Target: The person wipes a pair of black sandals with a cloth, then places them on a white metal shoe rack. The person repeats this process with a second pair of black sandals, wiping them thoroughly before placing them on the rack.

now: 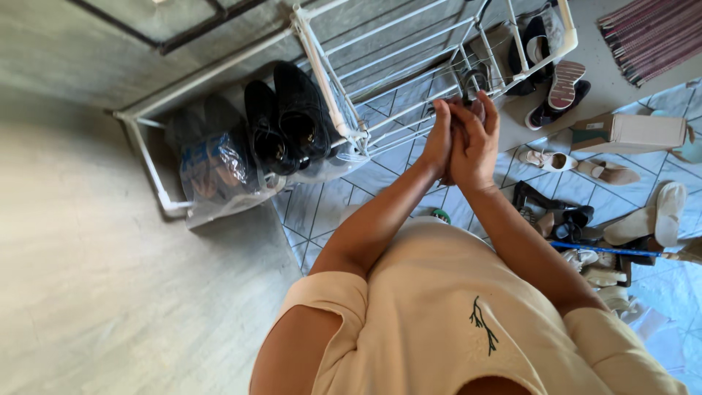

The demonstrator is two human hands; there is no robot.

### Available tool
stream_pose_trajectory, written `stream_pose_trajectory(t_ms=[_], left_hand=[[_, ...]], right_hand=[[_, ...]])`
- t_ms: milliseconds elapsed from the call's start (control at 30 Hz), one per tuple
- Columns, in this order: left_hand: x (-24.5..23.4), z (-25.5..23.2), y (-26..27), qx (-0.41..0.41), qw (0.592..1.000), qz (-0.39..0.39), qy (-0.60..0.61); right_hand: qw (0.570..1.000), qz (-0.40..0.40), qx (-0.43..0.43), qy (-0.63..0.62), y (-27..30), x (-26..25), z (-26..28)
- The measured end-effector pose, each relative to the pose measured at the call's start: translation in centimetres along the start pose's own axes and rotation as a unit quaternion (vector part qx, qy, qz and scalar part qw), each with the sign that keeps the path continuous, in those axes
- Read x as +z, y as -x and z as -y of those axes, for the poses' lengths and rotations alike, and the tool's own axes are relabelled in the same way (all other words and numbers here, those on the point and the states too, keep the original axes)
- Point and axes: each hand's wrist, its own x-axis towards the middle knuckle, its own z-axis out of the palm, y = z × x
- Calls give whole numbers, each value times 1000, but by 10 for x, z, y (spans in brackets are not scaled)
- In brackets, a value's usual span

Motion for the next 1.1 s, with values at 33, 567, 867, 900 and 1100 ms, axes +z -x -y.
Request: stream_pose_trajectory(t_ms=[33, 567, 867, 900, 1100], left_hand=[[-1, 4, 2, 10, 999, -1, -38], [10, -22, 105, 83, 919, -137, -360], [21, -55, 142, 195, 909, -92, -356], [21, -59, 145, 199, 918, -103, -328], [12, -87, 168, 168, 950, -241, -108]], right_hand=[[1000, -7, 4, -13, -1, -2, 0], [947, -90, 63, -302, -37, -14, -151], [809, -74, 206, -546, -41, -45, -96], [796, -74, 201, -566, -42, -45, -94], [784, -82, 154, -595, -49, -66, -92]])
